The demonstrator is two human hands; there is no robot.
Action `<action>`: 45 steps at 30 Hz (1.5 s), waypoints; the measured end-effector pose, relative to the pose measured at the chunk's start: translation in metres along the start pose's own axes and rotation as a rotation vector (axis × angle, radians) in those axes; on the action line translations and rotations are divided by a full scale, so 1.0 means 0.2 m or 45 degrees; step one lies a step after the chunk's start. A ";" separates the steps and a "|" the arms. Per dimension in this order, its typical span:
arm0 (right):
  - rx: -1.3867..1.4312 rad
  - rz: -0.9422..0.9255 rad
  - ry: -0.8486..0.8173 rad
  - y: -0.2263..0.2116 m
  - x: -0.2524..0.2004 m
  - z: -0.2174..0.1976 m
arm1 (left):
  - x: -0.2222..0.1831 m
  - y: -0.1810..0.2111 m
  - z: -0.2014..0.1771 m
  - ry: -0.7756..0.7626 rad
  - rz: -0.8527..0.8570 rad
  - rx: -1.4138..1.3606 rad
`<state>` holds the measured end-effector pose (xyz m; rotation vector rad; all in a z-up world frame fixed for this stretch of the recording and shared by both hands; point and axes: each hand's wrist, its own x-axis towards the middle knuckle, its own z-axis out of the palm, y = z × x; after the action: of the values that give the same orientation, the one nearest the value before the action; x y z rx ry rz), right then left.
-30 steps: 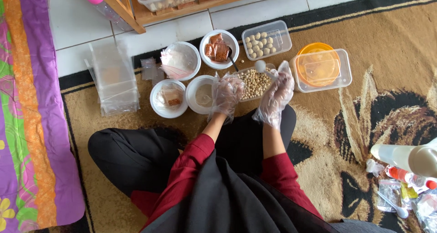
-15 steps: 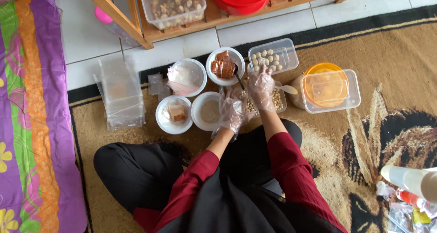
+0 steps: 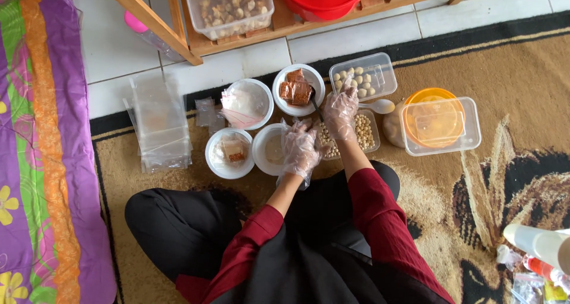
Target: Packaging food ingredients into small plastic bags using a spoon.
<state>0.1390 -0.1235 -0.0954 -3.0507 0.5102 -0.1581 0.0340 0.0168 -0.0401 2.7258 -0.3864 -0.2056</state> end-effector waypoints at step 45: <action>2.025 1.244 0.387 0.57 -0.45 0.11 | -0.07 0.10 0.13 0.550 0.372 -0.616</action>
<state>0.0195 -0.2019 -0.1321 -1.0878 1.0690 -0.5850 0.0105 -0.0069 -0.0550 2.1294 -0.5203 0.3241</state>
